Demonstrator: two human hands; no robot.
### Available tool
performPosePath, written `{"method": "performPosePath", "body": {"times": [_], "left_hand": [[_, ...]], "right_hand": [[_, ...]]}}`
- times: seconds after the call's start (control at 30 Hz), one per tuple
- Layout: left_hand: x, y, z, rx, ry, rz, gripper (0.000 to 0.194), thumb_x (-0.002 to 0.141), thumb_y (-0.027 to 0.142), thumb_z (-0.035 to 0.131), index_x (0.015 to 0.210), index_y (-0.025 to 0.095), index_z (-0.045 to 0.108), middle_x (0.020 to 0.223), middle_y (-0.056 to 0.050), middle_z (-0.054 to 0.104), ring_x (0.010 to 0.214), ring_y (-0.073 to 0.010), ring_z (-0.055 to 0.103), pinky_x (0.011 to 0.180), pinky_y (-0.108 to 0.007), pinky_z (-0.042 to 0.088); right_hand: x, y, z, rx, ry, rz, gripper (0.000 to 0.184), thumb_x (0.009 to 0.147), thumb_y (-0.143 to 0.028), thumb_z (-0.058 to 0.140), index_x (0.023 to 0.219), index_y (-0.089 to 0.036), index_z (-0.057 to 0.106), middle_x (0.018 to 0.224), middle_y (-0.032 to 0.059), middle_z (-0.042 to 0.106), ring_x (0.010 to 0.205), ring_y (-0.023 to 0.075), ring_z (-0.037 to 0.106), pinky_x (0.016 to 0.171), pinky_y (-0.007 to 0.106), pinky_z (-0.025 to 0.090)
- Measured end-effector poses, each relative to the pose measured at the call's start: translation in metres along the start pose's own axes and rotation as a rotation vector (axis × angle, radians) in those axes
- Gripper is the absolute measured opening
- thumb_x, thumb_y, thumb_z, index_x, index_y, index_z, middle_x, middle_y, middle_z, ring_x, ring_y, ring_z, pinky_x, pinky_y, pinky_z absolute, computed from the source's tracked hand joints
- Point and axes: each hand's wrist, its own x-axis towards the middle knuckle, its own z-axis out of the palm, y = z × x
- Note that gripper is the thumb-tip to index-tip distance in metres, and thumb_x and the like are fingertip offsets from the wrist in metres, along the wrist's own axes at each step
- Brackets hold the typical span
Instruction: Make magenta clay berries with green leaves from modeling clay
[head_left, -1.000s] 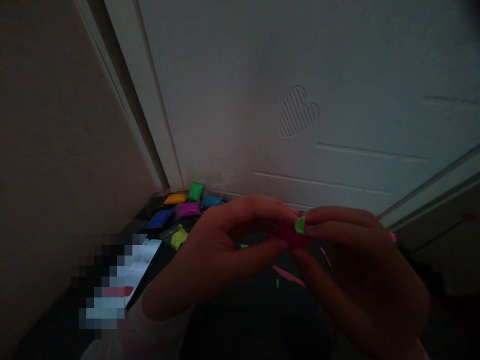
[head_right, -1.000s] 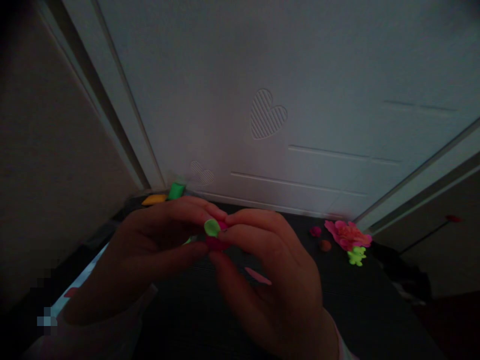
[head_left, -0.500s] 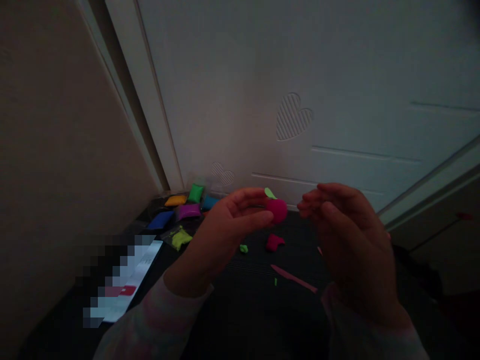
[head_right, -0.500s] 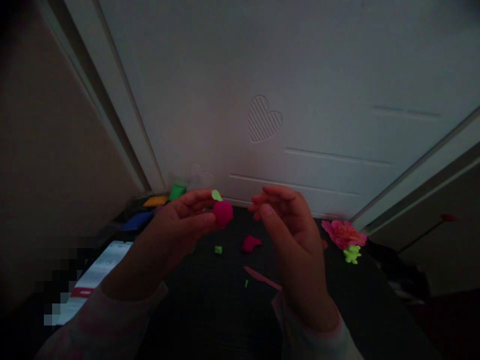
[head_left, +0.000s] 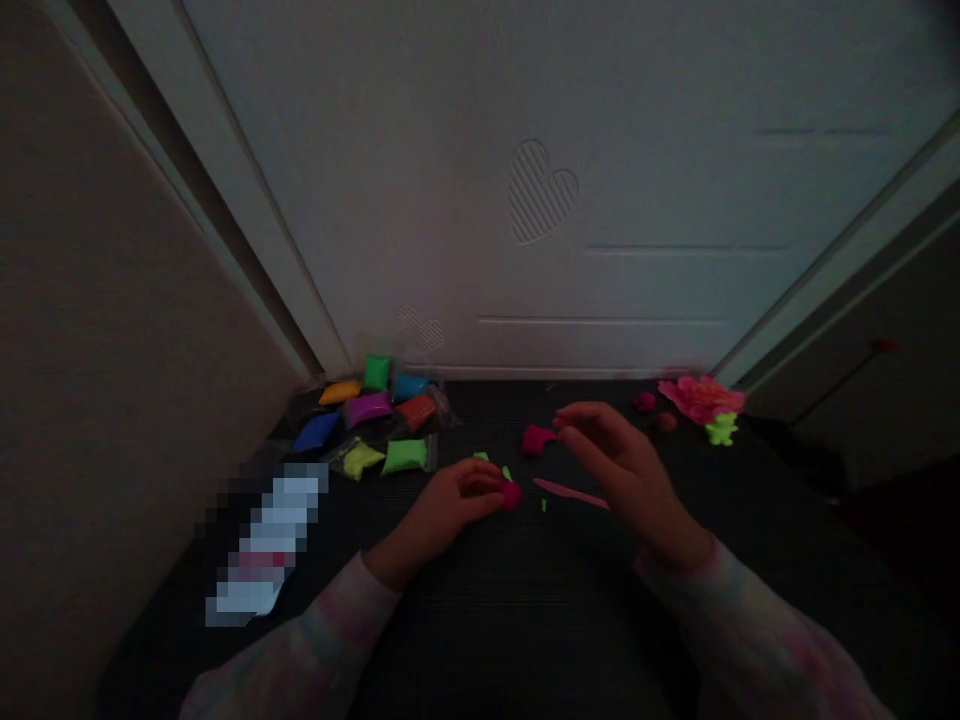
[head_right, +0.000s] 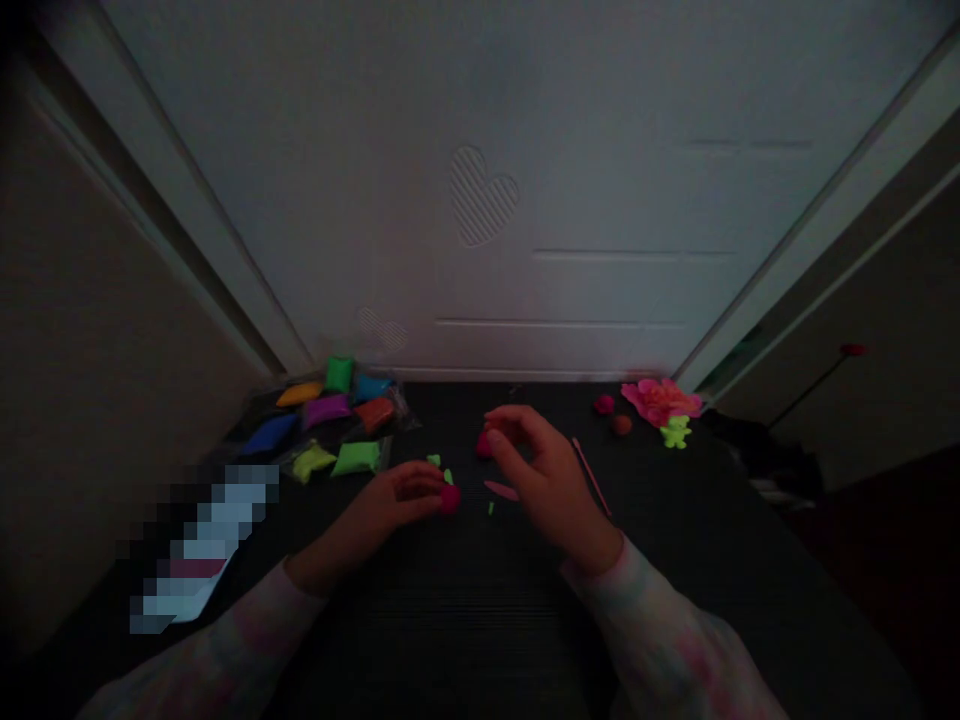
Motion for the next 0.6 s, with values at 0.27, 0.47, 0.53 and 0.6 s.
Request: {"method": "performPosePath", "body": {"times": [0.27, 0.47, 0.53, 0.6], "left_hand": [[-0.002, -0.006, -0.002, 0.505, 0.01, 0.184, 0.023, 0.072, 0.038, 0.057, 0.083, 0.019, 0.063, 0.088, -0.003, 0.064, 0.083, -0.0168, 0.057, 0.076, -0.028, 0.042], [-0.001, -0.011, -0.004, 0.566, 0.021, 0.204, 0.022, 0.073, 0.038, 0.057, 0.085, 0.019, 0.061, 0.089, -0.003, 0.063, 0.086, -0.0164, 0.056, 0.078, -0.029, 0.042], [0.0, -0.012, -0.004, 0.572, 0.007, 0.206, 0.022, 0.074, 0.038, 0.056, 0.086, 0.019, 0.061, 0.09, -0.003, 0.063, 0.086, -0.0162, 0.056, 0.079, -0.029, 0.041], [0.001, -0.012, -0.004, 0.566, -0.001, 0.202, 0.022, 0.074, 0.037, 0.056, 0.086, 0.02, 0.062, 0.09, -0.002, 0.063, 0.086, -0.0161, 0.056, 0.08, -0.029, 0.041]], "right_hand": [[-0.013, 0.04, -0.005, -0.546, -0.533, -0.041, 0.014, 0.081, -0.025, 0.05, 0.083, -0.019, 0.062, 0.079, 0.0021, 0.064, 0.074, 0.0156, 0.058, 0.07, 0.032, 0.041], [-0.019, 0.043, -0.004, -0.759, -0.599, -0.043, 0.021, 0.075, -0.031, 0.059, 0.093, -0.021, 0.06, 0.091, 0.0033, 0.064, 0.088, 0.022, 0.056, 0.076, 0.038, 0.035], [-0.02, 0.044, -0.002, -0.792, -0.606, -0.053, 0.017, 0.076, -0.029, 0.057, 0.091, -0.021, 0.061, 0.089, 0.0033, 0.064, 0.087, 0.0217, 0.056, 0.075, 0.038, 0.034], [-0.021, 0.045, -0.001, -0.799, -0.613, -0.063, 0.013, 0.078, -0.027, 0.055, 0.087, -0.021, 0.061, 0.088, 0.0031, 0.064, 0.085, 0.0208, 0.056, 0.074, 0.037, 0.033]]}}
